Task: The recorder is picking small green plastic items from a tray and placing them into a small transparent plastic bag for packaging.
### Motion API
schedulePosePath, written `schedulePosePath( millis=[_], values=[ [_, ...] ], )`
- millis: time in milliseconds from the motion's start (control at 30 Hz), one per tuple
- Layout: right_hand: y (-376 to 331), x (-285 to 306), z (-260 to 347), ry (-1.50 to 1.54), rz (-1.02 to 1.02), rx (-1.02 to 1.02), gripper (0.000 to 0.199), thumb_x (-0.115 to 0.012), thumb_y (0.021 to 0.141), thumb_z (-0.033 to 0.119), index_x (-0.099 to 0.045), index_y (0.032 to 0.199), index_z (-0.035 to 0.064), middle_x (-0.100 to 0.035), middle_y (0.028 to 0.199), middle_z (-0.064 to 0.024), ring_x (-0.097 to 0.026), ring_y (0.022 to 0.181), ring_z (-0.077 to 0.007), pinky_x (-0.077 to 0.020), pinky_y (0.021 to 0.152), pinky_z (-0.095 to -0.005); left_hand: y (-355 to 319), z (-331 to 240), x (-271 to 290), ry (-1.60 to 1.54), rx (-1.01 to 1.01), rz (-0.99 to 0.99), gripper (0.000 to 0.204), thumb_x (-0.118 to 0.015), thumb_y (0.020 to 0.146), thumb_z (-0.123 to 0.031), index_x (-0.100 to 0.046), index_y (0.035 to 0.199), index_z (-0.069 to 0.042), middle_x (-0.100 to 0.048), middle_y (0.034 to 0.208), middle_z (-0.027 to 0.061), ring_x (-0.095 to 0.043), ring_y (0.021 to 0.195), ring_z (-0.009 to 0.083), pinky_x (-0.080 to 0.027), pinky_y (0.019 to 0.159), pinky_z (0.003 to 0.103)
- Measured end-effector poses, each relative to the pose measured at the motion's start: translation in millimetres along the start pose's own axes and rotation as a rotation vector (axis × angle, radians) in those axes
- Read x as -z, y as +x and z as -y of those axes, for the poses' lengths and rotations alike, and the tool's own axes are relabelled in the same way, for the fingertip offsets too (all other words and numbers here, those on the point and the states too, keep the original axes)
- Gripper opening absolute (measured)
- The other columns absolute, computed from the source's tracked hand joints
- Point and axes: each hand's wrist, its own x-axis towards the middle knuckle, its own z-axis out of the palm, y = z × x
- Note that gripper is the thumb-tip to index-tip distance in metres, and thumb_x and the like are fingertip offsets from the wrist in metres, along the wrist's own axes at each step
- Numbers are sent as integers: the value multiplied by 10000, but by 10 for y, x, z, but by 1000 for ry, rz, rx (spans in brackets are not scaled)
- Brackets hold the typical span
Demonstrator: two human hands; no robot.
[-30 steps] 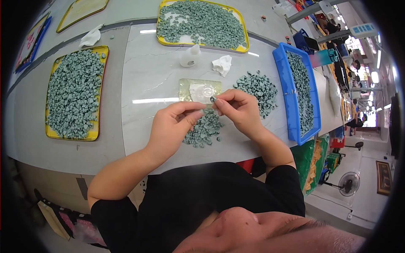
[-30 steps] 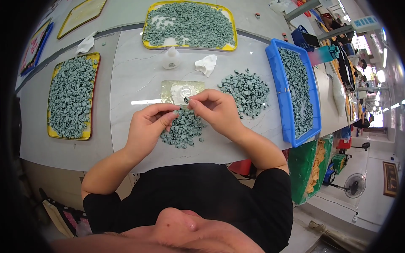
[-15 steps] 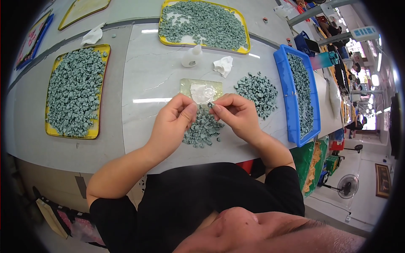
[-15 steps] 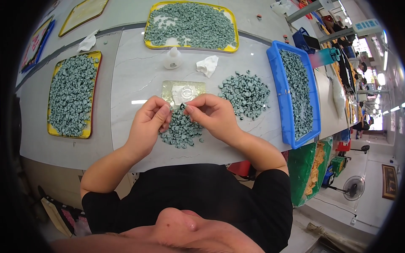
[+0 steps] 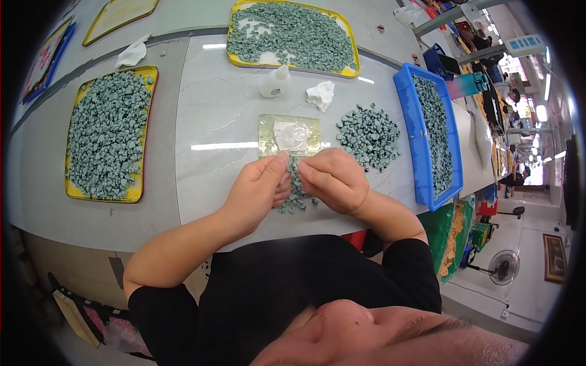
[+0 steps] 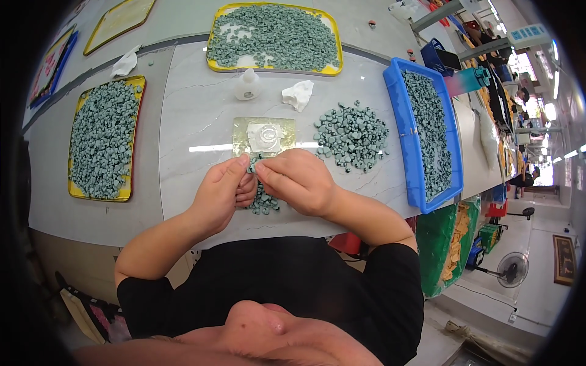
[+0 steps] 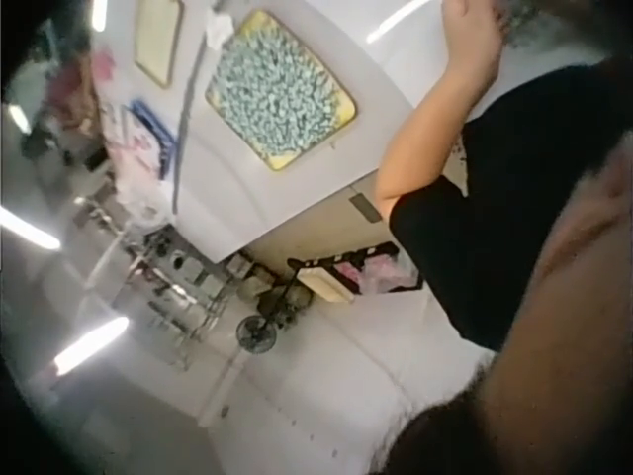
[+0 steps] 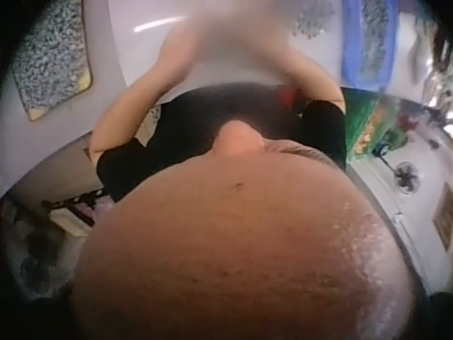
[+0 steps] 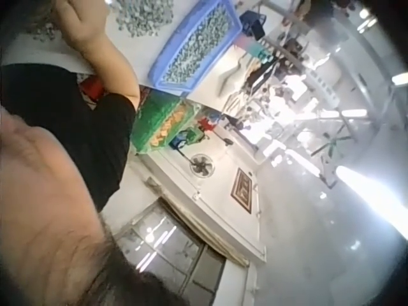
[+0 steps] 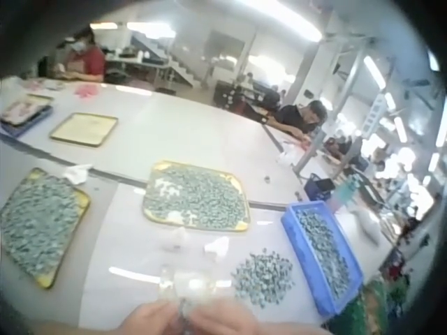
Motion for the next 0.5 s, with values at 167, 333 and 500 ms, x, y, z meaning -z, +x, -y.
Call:
schedulePosePath(
  millis=[167, 333, 500],
  values=[
    [12, -76, 4, -86, -1, 80, 245, -681, 671, 17, -617, 886, -83, -617, 848, -162, -603, 669, -249, -474, 537, -319, -21, -2, 66, -3, 14, 21, 364, -400, 985, -305, -354, 684, -105, -293, 592, -41, -251, 519, 72, -226, 469, 223],
    [32, -142, 40, -109, 28, 111, 234, -686, 648, -16, -618, 855, -100, -611, 851, -177, -593, 654, -251, -481, 540, -320, -64, 15, 94, -15, -27, 8, 337, -399, 987, -294, -387, 720, -90, -309, 602, -48, -270, 528, 62, -244, 476, 222],
    [43, -301, 54, -137, -31, 176, 236, -663, 629, -5, -611, 833, -113, -601, 848, -209, -580, 646, -261, -496, 543, -336, -118, 106, 132, 20, -148, -34, 310, -397, 990, -268, -467, 787, -45, -362, 610, -50, -318, 556, 47, -293, 495, 220]
  ],
)
